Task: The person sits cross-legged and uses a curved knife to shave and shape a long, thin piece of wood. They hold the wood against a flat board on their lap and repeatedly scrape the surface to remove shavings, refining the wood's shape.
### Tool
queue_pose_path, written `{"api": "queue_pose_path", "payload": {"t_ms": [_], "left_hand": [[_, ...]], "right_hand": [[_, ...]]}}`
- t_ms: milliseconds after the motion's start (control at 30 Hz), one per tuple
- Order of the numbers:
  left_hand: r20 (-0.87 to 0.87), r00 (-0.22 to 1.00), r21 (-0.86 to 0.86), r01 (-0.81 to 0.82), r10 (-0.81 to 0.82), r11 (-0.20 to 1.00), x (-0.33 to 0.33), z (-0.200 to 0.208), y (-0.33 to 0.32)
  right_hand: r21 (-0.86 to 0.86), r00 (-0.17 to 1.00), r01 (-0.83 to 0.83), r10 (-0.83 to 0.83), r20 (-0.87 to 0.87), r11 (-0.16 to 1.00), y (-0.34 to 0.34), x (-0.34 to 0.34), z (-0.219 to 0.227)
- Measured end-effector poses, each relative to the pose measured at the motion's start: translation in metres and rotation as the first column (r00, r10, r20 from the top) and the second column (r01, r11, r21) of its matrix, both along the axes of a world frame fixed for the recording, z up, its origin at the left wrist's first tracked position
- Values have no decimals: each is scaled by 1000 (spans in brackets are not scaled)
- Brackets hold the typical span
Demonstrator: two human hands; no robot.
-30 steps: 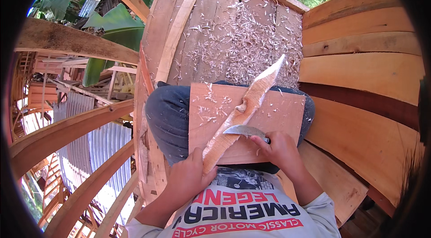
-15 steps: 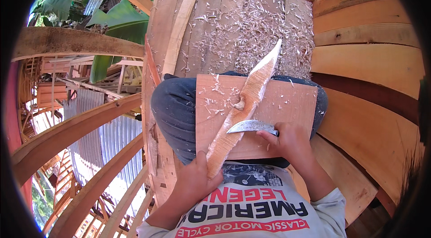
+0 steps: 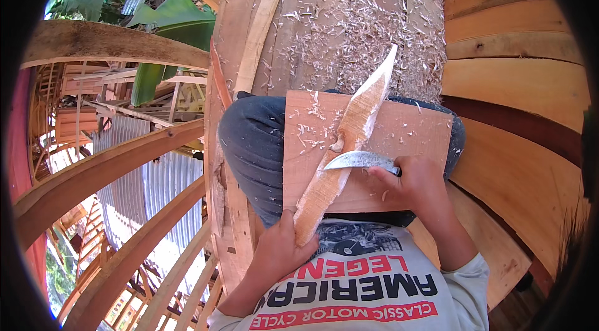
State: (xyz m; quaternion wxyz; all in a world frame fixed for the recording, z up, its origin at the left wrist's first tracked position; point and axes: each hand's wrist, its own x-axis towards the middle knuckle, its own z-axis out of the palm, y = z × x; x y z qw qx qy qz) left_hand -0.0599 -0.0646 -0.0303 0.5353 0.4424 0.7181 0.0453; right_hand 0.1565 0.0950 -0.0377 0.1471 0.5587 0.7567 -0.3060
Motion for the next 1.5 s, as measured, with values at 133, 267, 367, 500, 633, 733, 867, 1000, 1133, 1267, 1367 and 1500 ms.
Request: {"api": "queue_pose_path", "payload": {"t_ms": [133, 267, 367, 500, 633, 733, 867, 1000, 1133, 1267, 1367, 1500], "left_hand": [[20, 1000, -16, -21, 21, 1000, 0, 0, -1], [36, 999, 50, -40, 38, 998, 2, -2, -5], [36, 999, 57, -34, 32, 998, 2, -5, -8], [59, 997, 75, -55, 51, 996, 3, -6, -11], [64, 997, 151, -54, 44, 987, 3, -11, -17], [77, 996, 151, -53, 42, 987, 2, -13, -19], [95, 995, 90, -44, 36, 995, -1, -19, -24], [100, 992, 128, -92, 79, 987, 2, -19, -21], [77, 995, 159, -75, 63, 984, 2, -20, -20], [19, 999, 153, -35, 33, 988, 4, -21, -21], [7, 1000, 147, -19, 18, 989, 4, -20, -22], [22, 1000, 172, -19, 15, 985, 3, -22, -22]], "right_hand": [[-22, 994, -59, 57, -91, 998, -22, -5, -2], [-43, 998, -49, 47, -50, 998, -18, -4, 0], [-6, 993, -91, 91, -74, 996, -15, -2, -1], [24, 995, -102, 102, -17, 994, -11, -2, -3], [27, 995, -94, 92, 38, 995, -5, -3, -2], [102, 998, -55, 50, 49, 993, 9, 4, -5], [153, 994, -54, 39, 99, 987, 12, 1, -1], [43, 998, -15, 13, 53, 999, 3, 1, -1], [-2, 998, -55, 55, -20, 998, -25, -9, 1], [1, 997, -79, 79, -15, 997, -18, -5, -6], [46, 993, -111, 110, 29, 993, -10, -3, -6], [157, 990, -141, 135, 52, 978, -6, 1, -6]]}}
